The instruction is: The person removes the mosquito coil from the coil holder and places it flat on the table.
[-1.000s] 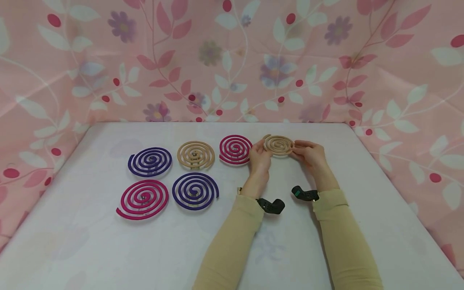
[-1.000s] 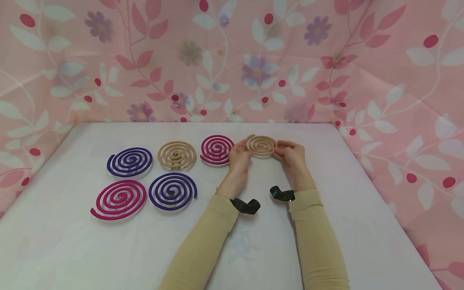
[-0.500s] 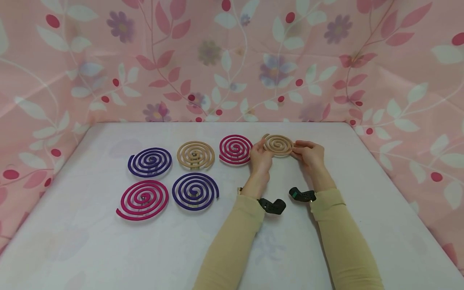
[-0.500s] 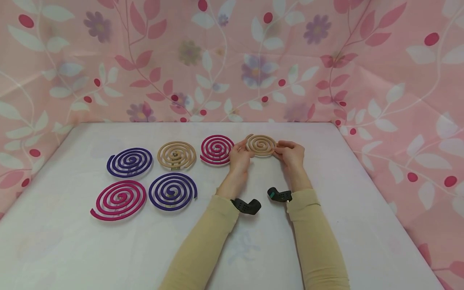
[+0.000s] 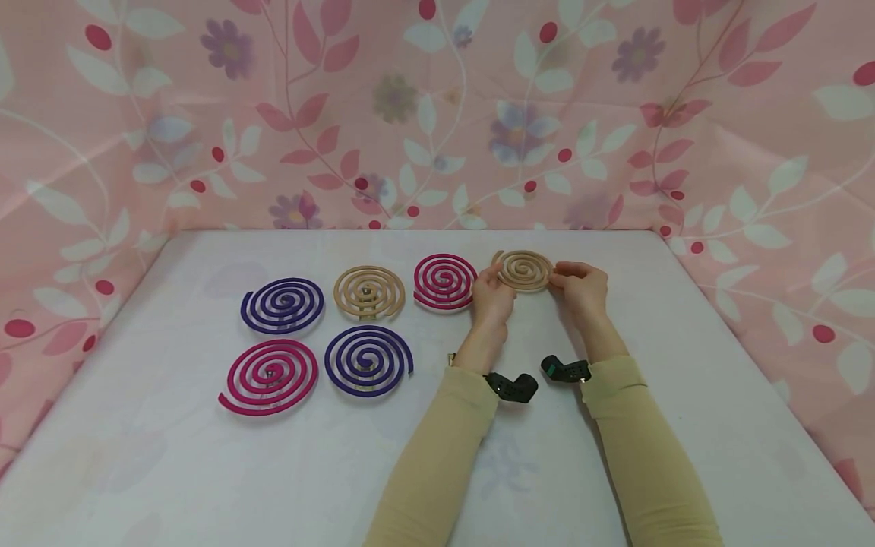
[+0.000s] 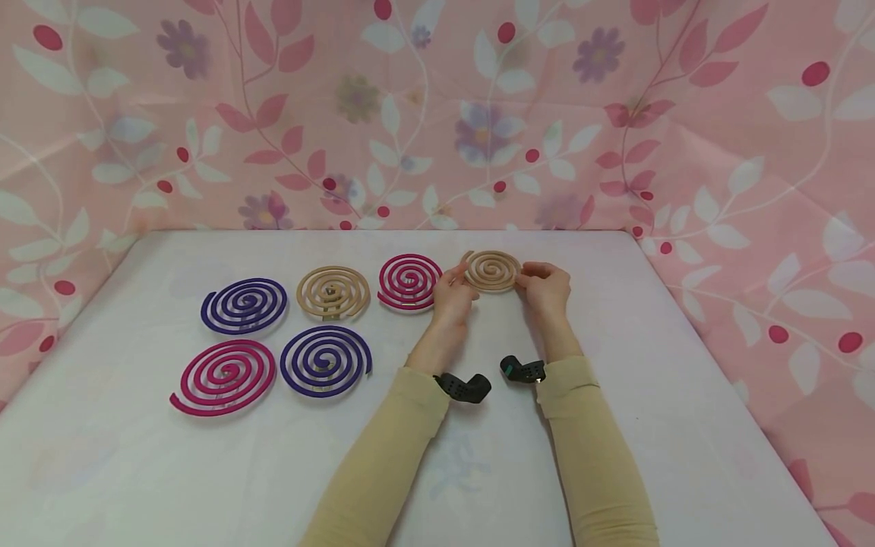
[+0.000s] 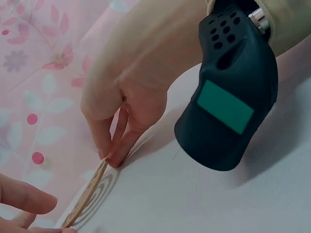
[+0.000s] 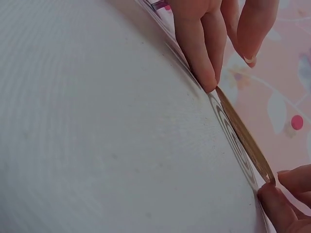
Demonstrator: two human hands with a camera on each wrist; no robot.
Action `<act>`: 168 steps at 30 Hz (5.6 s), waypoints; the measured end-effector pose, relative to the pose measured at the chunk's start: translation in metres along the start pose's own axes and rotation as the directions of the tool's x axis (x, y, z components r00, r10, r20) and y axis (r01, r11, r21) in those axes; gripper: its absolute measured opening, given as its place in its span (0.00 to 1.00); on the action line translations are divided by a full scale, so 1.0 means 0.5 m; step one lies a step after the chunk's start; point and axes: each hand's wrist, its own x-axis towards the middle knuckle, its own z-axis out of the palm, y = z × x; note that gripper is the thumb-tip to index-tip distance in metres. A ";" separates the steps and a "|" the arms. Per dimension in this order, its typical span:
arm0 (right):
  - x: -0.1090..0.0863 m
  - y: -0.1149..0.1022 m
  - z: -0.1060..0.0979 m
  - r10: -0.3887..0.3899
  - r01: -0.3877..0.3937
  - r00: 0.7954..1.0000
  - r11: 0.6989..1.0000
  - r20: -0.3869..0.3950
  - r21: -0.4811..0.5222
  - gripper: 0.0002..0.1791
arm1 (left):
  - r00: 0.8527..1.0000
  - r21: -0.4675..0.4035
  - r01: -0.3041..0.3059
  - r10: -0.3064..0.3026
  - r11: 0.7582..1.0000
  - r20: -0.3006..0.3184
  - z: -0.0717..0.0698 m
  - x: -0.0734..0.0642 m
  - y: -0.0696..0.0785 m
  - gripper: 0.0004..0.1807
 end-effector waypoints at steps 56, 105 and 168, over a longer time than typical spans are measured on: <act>-0.046 -0.074 0.009 -0.118 0.082 0.990 0.918 0.070 0.387 0.24 | 0.992 0.125 -0.068 0.053 0.990 0.117 0.004 -0.038 0.068 0.26; -0.111 -0.097 0.068 -0.216 0.138 0.942 0.947 0.258 0.290 0.25 | 0.980 0.440 -0.136 0.056 0.887 0.190 -0.281 0.009 0.208 0.28; -0.115 -0.048 0.178 -0.052 -0.032 0.903 0.982 0.427 0.187 0.29 | 0.980 0.545 -0.062 -0.052 0.836 0.192 -0.268 -0.005 0.199 0.33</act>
